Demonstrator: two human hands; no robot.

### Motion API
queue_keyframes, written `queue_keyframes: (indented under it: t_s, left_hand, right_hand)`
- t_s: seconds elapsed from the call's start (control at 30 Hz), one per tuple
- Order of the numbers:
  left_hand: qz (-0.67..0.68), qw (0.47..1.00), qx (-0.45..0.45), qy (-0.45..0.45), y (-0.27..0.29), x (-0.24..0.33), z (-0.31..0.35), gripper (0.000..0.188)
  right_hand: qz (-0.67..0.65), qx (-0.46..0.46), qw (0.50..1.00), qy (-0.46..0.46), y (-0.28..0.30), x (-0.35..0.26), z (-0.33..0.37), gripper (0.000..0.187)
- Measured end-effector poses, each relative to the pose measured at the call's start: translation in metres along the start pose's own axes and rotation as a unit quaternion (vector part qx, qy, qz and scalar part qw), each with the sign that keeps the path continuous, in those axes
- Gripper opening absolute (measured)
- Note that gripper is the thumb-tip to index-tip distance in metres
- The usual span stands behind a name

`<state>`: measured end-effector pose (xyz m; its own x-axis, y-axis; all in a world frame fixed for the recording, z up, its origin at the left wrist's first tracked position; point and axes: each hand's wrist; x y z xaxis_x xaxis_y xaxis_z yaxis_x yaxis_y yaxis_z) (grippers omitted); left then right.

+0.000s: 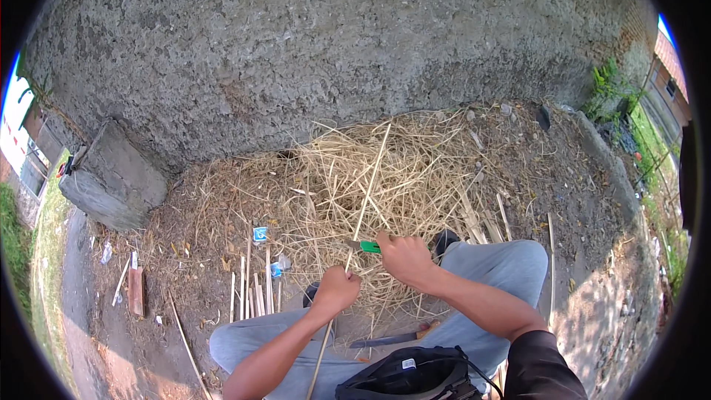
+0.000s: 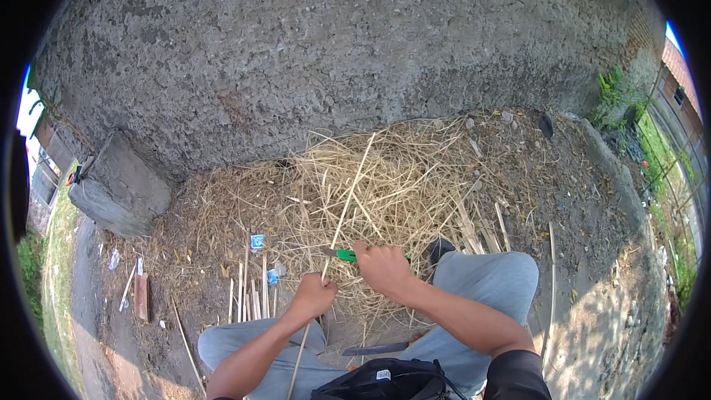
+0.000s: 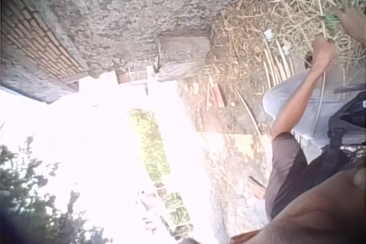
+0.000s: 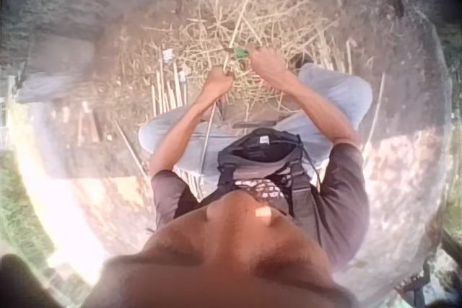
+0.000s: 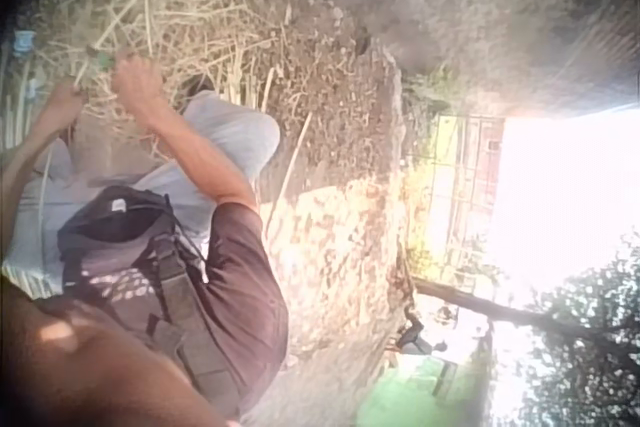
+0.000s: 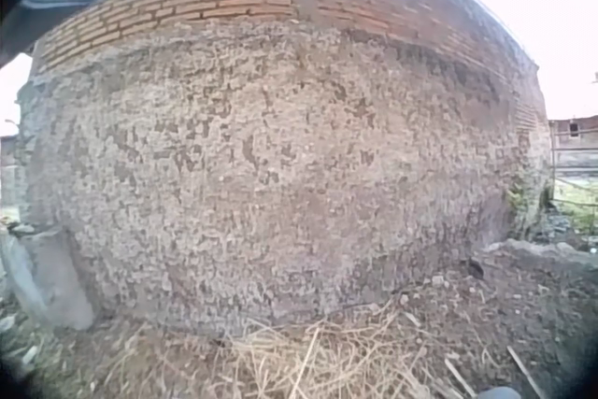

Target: The person scrapes bamboo sticks with a utility knife while holding them by hand.

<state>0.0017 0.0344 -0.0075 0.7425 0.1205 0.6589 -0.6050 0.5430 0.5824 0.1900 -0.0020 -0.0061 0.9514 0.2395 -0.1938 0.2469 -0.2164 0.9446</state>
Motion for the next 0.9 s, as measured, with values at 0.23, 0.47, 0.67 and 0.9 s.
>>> queue_keyframes:
  t_s: [0.23,0.47,0.67,0.9]
  left_hand:
    - [-0.019,1.000,0.000,-0.014,0.003,0.007,0.008,0.030]
    - [-0.040,0.994,0.071,-0.068,-0.009,0.002,0.014,0.021]
    - [0.004,0.995,0.069,-0.066,-0.016,0.008,0.013,0.020]
    - [-0.046,0.998,0.028,-0.032,-0.004,0.024,0.014,0.026]
  right_hand:
    - [0.050,0.021,0.998,0.019,-0.006,-0.007,-0.003,0.008]
    - [0.076,0.084,0.993,0.030,-0.025,0.010,-0.008,0.014]
    - [0.117,0.107,0.986,0.045,-0.024,0.016,-0.011,0.014]
    - [0.109,0.103,0.988,0.037,-0.026,0.023,-0.018,0.014]
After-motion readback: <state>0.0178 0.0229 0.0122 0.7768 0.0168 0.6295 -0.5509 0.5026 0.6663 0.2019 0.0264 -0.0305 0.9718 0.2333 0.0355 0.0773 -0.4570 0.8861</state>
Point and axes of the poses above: each hand's wrist, its own z-axis away from the middle knuckle, its own y-axis out of the back of the hand, x = y × z, and after that the axes turned 6 degrees about y, right-handed
